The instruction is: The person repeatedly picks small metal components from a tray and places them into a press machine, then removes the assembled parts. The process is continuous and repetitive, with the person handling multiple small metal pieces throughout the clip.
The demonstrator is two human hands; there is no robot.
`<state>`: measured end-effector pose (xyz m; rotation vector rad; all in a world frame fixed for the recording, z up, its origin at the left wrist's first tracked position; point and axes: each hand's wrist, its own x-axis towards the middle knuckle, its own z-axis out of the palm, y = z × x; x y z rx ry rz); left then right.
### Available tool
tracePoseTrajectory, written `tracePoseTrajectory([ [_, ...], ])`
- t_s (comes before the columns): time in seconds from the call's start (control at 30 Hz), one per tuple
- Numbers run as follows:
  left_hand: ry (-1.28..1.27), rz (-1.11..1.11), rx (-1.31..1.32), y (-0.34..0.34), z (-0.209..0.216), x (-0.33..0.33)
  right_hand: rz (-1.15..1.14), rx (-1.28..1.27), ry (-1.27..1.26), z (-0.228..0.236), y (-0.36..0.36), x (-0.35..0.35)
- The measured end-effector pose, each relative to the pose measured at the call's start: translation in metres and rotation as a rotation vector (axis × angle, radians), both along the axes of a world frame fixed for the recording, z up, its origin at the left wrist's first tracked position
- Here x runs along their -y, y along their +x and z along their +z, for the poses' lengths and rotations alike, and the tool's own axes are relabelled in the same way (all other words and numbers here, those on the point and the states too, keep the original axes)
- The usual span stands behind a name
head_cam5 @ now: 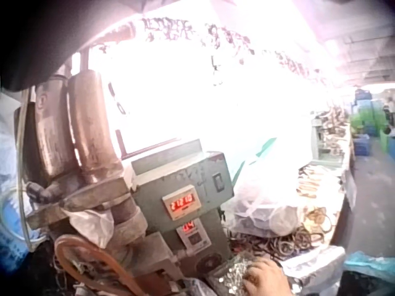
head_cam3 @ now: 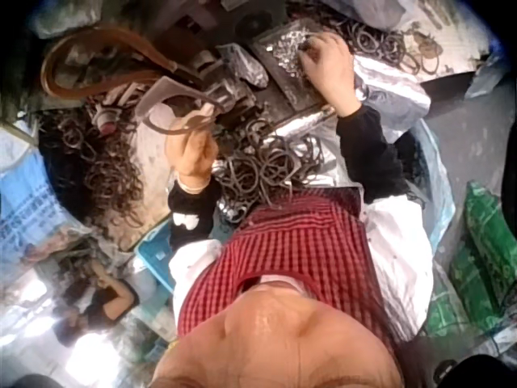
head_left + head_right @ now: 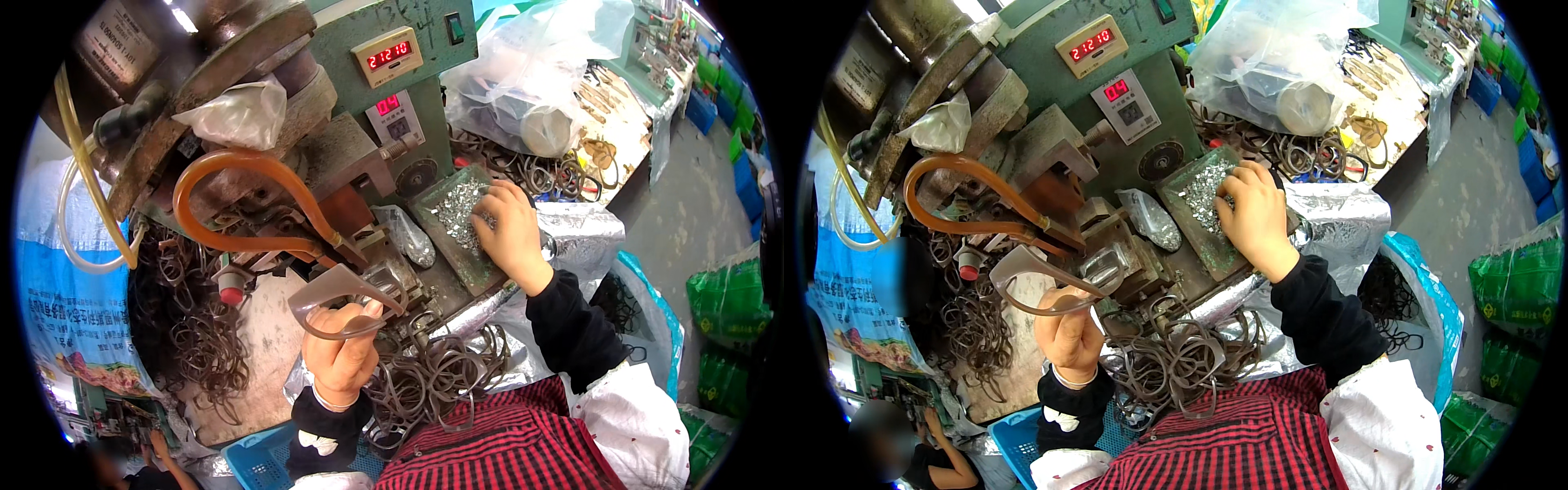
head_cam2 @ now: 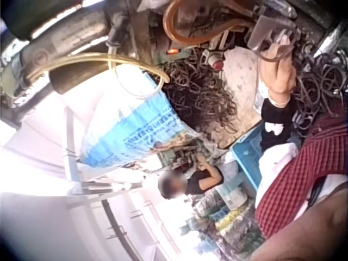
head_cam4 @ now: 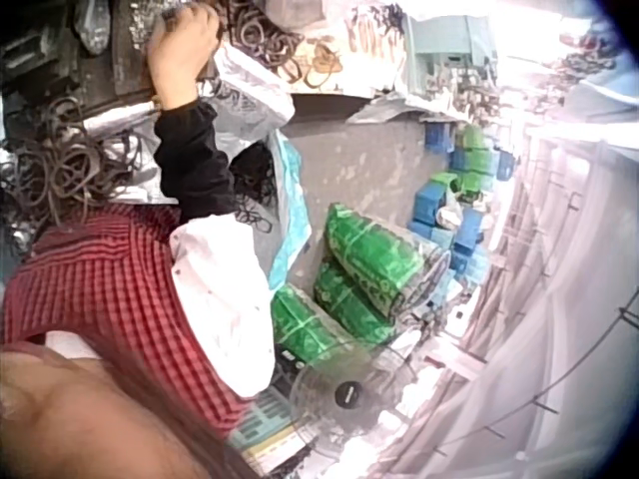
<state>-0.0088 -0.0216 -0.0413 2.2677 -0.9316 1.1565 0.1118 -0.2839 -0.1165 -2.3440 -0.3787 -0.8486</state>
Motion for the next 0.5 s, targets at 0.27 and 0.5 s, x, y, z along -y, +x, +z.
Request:
tracePoseTrajectory([
  [0.27,0.004,-0.039,-0.012,0.001,-0.001,-0.003,-0.014,-0.019,0.343,0.026,-0.006,0.001],
  [0.5,-0.068,-0.036,-0.058,-0.001,-0.001,0.005,-0.074,-0.006,0.213,0.002,0.001,0.003],
])
